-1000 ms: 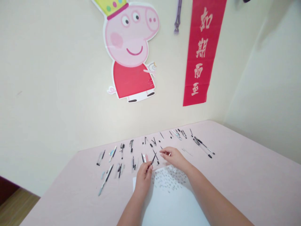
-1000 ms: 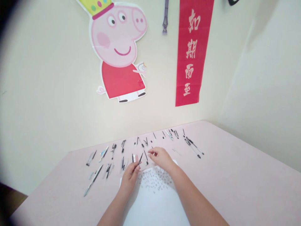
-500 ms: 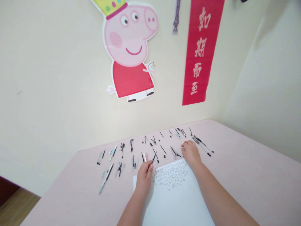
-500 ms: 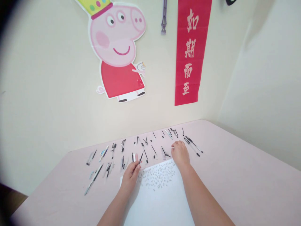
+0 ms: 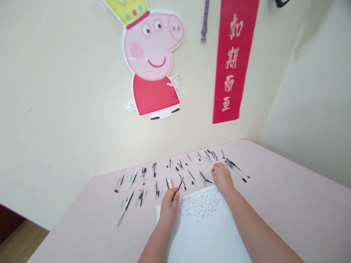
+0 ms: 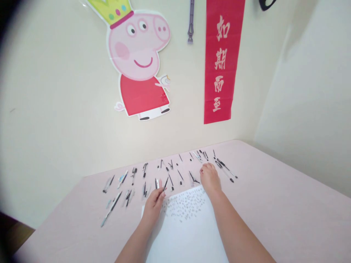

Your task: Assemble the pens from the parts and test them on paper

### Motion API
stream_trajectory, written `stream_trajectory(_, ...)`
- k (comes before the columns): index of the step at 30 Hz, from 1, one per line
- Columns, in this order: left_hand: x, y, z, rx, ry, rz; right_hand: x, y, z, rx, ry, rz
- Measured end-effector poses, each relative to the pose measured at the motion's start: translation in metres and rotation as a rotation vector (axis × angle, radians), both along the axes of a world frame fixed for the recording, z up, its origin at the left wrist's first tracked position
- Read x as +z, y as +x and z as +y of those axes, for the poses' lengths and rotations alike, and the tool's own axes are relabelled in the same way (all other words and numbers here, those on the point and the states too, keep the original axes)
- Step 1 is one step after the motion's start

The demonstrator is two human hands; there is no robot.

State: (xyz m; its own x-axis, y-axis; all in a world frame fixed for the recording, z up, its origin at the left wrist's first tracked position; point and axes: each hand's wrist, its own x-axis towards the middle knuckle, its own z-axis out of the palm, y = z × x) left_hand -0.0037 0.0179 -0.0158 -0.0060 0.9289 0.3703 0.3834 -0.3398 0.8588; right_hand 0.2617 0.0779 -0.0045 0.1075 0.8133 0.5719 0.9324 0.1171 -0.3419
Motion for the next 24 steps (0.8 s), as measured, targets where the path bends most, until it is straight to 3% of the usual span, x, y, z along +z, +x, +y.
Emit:
stream_trajectory(3, 0.003, 0.0, -0.001, 0.009, 0.014, 0.027, 0.021, -0.01, -0.003, 0.082, -0.005, 0.105)
stream_trajectory(6, 0.006, 0.0, -0.001, 0.03, 0.034, 0.048, 0.039, -0.028, -0.007, 0.274, -0.094, 0.271)
stream_trajectory(12, 0.005, -0.001, 0.0, 0.055, 0.084, 0.073, 0.054, -0.07, -0.017, 0.564, -0.178, 0.731)
stream_trajectory(17, 0.002, -0.003, 0.001, 0.062, 0.093, 0.074, 0.059, -0.081, -0.026, 0.651, -0.287, 0.858)
stream_trajectory(24, 0.001, -0.004, 0.001, 0.073, 0.081, 0.07, 0.062, -0.085, -0.029, 0.651, -0.312, 0.844)
